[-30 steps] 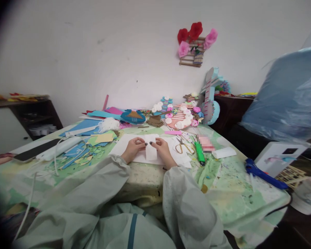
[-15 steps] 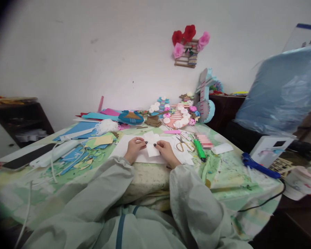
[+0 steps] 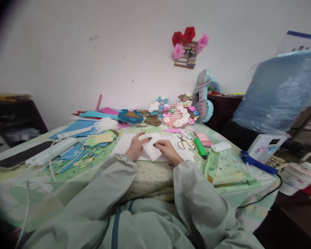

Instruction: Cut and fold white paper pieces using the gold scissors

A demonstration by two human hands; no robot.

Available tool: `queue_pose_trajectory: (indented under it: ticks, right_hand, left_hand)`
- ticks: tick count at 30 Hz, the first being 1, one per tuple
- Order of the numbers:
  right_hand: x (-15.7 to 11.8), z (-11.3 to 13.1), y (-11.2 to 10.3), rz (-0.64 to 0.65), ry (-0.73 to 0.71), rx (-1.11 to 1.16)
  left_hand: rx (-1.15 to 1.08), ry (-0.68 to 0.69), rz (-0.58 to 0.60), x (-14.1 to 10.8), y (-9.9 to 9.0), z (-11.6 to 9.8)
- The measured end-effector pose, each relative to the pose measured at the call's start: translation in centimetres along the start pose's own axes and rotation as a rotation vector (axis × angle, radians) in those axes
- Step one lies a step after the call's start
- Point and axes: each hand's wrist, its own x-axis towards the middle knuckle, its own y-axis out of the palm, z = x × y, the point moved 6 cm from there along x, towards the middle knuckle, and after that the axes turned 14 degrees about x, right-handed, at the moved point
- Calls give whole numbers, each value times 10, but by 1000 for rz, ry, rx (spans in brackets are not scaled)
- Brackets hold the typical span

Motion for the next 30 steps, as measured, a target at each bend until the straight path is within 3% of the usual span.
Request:
queue_pose_trajectory:
  ticks: [8,14,30]
  right_hand:
    - [2,0,-1,-39,-9,-43]
    - [8,-1,-5,-51,-47,-83]
    - [8,16,-14,-93,-119,-175]
  left_hand:
    - [47,-13,-5,0,-5,-2]
    - [108,9,-106,4,-16,-2]
    - [22,-128,-178,1,-30,-6]
